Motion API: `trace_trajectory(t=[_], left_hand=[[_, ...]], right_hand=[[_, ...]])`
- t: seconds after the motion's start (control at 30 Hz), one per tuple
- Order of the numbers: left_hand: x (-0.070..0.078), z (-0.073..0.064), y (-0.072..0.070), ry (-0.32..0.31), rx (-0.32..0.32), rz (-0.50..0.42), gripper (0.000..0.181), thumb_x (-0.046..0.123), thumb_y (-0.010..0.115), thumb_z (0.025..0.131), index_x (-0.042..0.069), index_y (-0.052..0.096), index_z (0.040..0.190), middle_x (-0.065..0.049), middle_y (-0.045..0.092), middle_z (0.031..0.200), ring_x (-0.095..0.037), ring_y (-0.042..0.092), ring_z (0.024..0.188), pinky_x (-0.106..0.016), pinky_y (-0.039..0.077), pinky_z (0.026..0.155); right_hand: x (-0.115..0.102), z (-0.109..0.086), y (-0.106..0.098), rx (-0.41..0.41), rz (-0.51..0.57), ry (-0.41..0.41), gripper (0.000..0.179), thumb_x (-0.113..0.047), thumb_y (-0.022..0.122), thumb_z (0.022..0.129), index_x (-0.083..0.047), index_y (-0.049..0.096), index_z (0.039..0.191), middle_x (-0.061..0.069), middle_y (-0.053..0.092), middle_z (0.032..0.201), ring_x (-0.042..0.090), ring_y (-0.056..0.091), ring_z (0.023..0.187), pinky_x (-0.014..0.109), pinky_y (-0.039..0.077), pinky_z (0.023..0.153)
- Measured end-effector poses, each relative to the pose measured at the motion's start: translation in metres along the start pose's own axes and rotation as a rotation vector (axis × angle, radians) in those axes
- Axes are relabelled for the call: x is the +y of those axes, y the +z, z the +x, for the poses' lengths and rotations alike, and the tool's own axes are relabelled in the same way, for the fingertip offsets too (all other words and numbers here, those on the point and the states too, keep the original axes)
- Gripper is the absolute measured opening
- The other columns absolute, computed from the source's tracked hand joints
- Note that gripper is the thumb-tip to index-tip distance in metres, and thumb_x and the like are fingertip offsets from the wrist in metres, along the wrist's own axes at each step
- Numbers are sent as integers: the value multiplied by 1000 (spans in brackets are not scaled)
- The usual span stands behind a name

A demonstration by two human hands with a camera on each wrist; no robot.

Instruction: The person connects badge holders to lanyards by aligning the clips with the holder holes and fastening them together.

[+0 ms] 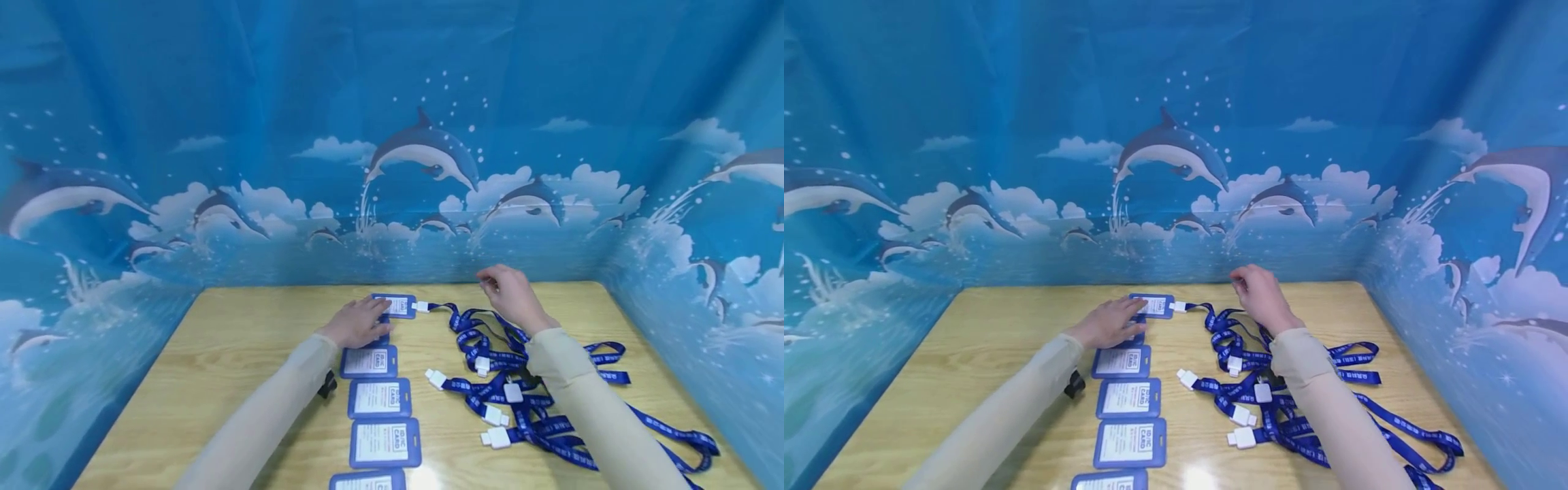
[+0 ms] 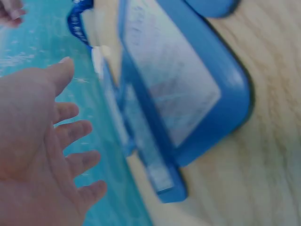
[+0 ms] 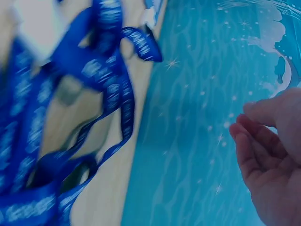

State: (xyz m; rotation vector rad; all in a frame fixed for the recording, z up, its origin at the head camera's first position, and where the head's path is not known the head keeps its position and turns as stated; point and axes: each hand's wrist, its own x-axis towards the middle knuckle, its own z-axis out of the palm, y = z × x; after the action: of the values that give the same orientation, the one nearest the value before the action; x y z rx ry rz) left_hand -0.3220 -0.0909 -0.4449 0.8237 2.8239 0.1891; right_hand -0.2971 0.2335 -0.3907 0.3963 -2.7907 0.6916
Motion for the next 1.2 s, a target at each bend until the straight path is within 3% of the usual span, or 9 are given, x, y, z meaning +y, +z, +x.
trace_trajectory(t=[0.1, 0.2, 0.37, 0.53, 0.67, 0.8, 1.03, 1.2], left_hand=[[4, -12, -9, 15, 17, -6, 65, 48, 45, 106, 16, 30, 160, -11, 31, 165, -35, 24, 154, -59, 21, 124], [6, -24, -14, 38, 37, -38, 64, 47, 46, 106, 14, 32, 159, -12, 34, 163, -36, 27, 152, -58, 23, 124], [0, -40, -14, 44, 61, -73, 57, 37, 47, 108, 12, 35, 157, -14, 38, 161, -33, 34, 150, -51, 28, 124], [-5, -51, -10, 12, 41, -85, 52, 32, 46, 108, 14, 37, 157, -13, 40, 159, -31, 38, 148, -50, 32, 122], [-6, -56, -6, 18, 22, -112, 54, 34, 46, 108, 16, 34, 158, -13, 38, 160, -32, 37, 148, -51, 32, 122], [-6, -57, -2, 32, -2, -146, 63, 40, 49, 106, 17, 27, 161, -14, 34, 163, -33, 34, 149, -52, 30, 123], [-8, -60, -1, 11, -8, -209, 69, 45, 51, 104, 18, 26, 161, -13, 33, 164, -32, 34, 150, -52, 30, 123], [-10, -59, -2, 12, -35, -204, 69, 48, 49, 104, 18, 25, 162, -12, 30, 165, -32, 32, 150, -51, 29, 123]], right_hand=[[7, -19, 0, -52, -23, -68, 20, 3, 62, 97, -4, 74, 111, 13, 71, 106, 29, 69, 94, 45, 61, 79], [13, -40, 4, -129, -42, -203, 25, 9, 67, 91, -10, 76, 103, 4, 73, 100, 23, 69, 92, 41, 62, 80], [24, -68, 18, -272, -81, -345, 33, 10, 72, 85, -22, 74, 87, -13, 66, 92, 10, 65, 90, 35, 61, 82], [30, -75, 29, -300, -116, -377, 37, 11, 72, 83, -26, 74, 86, -15, 65, 92, 10, 64, 93, 40, 60, 89], [31, -75, 32, -339, -133, -420, 33, 7, 75, 83, -24, 78, 95, -11, 69, 99, 14, 67, 99, 45, 57, 97], [33, -73, 32, -405, -153, -439, 30, 1, 77, 85, -21, 79, 105, -8, 68, 103, 18, 66, 102, 46, 58, 95], [30, -72, 30, -424, -158, -404, 25, -15, 82, 84, -17, 79, 109, -8, 60, 98, 7, 55, 88, 30, 55, 75], [21, -73, 11, -431, -121, -343, 27, -23, 78, 88, -15, 74, 114, -3, 64, 113, 17, 61, 105, 38, 58, 87]])
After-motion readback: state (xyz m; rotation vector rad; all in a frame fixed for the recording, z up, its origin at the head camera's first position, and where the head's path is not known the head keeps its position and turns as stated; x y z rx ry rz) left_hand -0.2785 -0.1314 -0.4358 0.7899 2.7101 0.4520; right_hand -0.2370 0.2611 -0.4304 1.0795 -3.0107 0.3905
